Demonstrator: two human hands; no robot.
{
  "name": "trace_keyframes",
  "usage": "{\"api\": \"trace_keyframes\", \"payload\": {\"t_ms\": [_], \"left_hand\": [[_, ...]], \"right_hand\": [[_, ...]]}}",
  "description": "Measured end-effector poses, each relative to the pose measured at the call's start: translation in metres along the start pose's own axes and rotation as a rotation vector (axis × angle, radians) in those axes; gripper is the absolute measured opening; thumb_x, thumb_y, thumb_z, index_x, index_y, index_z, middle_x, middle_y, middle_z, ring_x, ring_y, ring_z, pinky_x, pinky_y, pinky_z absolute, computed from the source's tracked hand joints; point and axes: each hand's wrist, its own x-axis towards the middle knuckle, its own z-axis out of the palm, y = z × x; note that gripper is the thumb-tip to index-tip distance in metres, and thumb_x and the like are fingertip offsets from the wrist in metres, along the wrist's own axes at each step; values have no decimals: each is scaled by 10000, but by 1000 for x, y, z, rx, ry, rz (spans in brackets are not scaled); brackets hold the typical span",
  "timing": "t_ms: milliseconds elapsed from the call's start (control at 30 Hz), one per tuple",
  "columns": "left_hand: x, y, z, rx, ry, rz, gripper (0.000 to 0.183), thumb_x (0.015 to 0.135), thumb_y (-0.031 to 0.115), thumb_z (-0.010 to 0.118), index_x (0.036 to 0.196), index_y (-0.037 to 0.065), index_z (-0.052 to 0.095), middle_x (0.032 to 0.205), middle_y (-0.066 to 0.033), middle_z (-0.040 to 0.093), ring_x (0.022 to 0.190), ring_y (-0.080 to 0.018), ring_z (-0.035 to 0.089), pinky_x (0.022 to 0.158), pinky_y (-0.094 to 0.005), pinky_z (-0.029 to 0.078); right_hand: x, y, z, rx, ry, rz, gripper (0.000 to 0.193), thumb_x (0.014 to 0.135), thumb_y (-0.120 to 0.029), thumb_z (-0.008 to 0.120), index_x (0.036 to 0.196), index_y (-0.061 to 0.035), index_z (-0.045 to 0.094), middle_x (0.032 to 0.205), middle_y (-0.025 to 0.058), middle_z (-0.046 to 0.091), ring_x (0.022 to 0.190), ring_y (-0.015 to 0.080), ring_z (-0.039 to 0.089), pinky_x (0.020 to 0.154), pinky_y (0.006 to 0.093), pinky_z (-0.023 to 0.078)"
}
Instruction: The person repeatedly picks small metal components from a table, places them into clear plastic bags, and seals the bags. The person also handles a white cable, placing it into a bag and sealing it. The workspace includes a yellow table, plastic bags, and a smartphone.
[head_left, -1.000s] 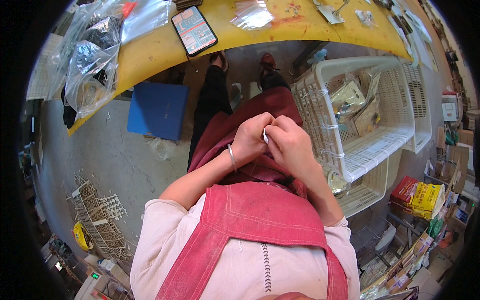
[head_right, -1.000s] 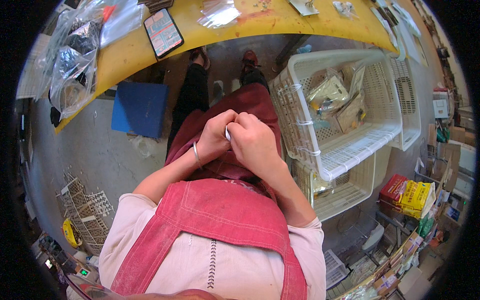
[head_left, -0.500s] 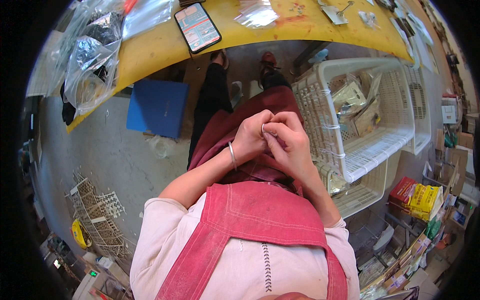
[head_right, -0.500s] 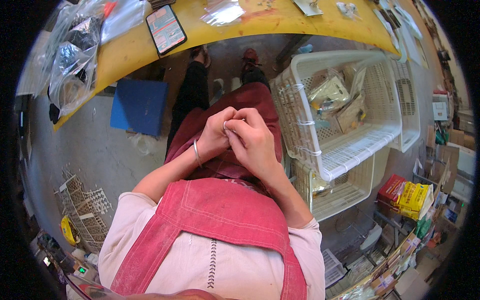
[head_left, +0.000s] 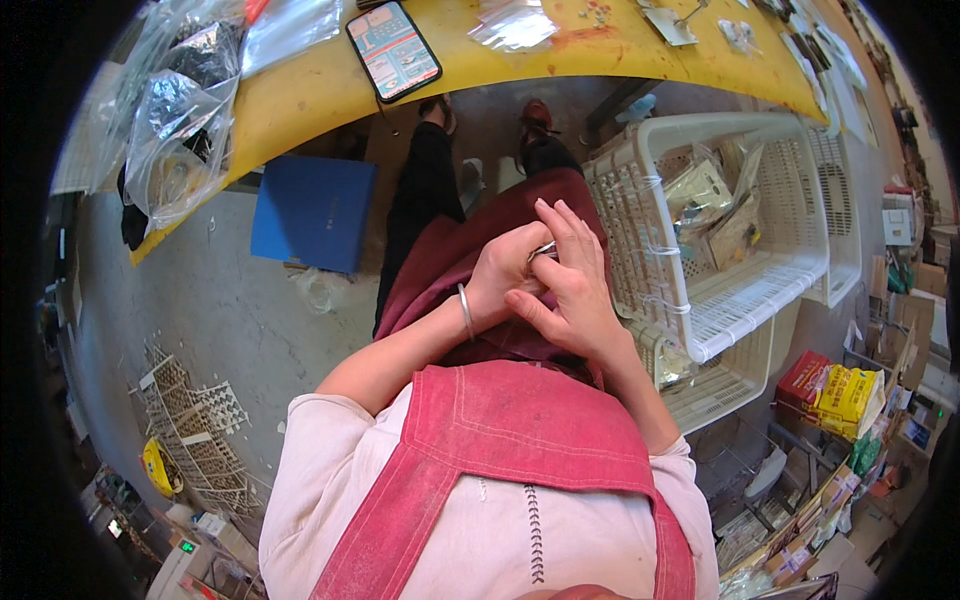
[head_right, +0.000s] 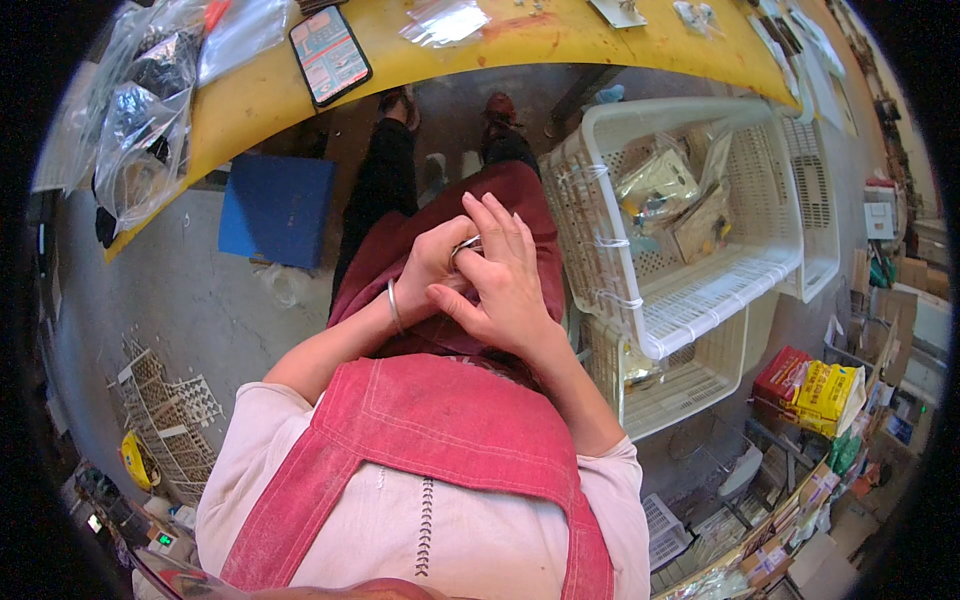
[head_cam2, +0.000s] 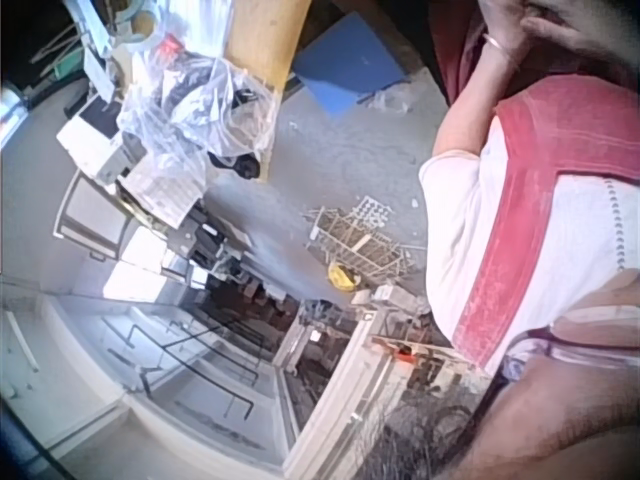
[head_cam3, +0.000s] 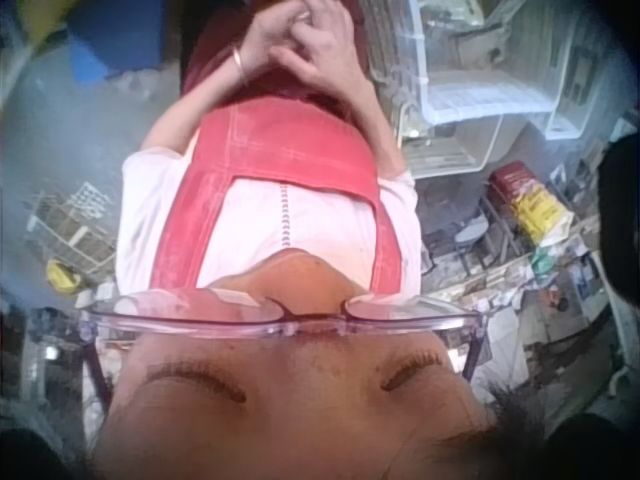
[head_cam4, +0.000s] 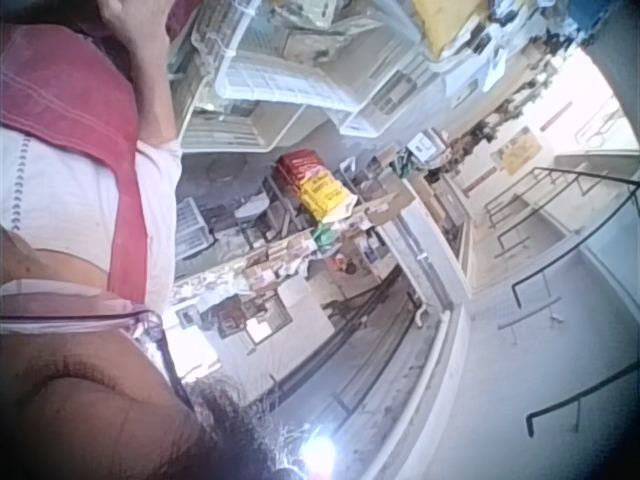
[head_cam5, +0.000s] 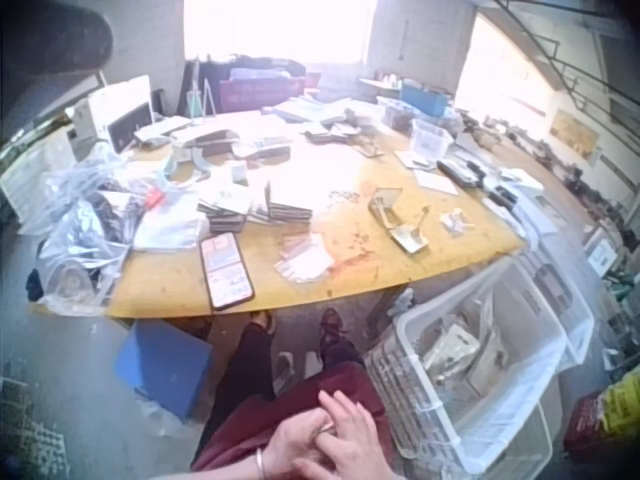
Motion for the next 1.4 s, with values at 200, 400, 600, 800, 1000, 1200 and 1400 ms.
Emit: {"api": "trace_keyframes", "payload": {"t_ms": [200, 400, 600, 800, 1000, 1200, 1400], "left_hand": [[1, 2, -8, -65, 8, -237, 231, 858, 51, 804, 1001, 20, 625, 880, -114, 652, 773, -193, 643, 703, -340, 535], [-3, -8, -1, -103, 19, -204, 235, 846, 39, 802, 977, 29, 607, 842, -101, 618, 745, -186, 607, 684, -339, 512], [-1, -5, -5, -37, -7, -155, 223, 838, 41, 781, 967, 31, 600, 847, -128, 630, 751, -270, 634, 679, -375, 513], [-2, -9, 2, -5, -3, -53, 200, 865, 13, 767, 992, 26, 612, 874, -120, 626, 778, -207, 609, 706, -316, 513], [-4, -11, -1, -50, -17, -38, 217, 865, 25, 791, 1001, 27, 621, 882, -108, 642, 798, -166, 618, 715, -312, 526], [-1, -1, -2, -54, 1, -237, 226, 851, 51, 804, 961, 26, 608, 856, -124, 649, 744, -212, 624, 686, -345, 525], [-6, -14, -2, -86, -39, -104, 236, 819, -18, 767, 995, 25, 616, 866, -55, 621, 800, -114, 587, 695, -291, 507]], "right_hand": [[4, -5, -13, 156, 356, -21, 202, 835, -97, 794, 1009, -8, 741, 1398, 228, 642, 1368, 440, 551, 1155, 541, 407], [3, 2, -10, 66, 274, 173, 322, 898, -133, 765, 1189, -6, 711, 1258, 187, 699, 1187, 365, 641, 1054, 468, 455], [0, 6, -1, -7, 280, 100, 133, 854, -107, 804, 959, -58, 739, 965, 83, 693, 906, 293, 638, 866, 433, 454], [5, -3, 4, 27, 310, 55, 121, 826, -69, 793, 932, -43, 740, 1169, 127, 700, 1128, 346, 634, 974, 469, 458], [1, 9, 13, 66, 120, 46, 144, 936, -97, 687, 1034, -9, 747, 1444, 195, 627, 1396, 414, 535, 1160, 503, 388], [-5, 2, -2, 273, 385, 151, 229, 953, -100, 642, 1125, -7, 762, 1438, 210, 622, 1406, 413, 507, 1188, 513, 377], [-5, 5, 4, 21, 92, 4, 401, 907, -372, 767, 1095, -17, 767, 1595, 271, 491, 1510, 479, 394, 1226, 597, 280]]}}
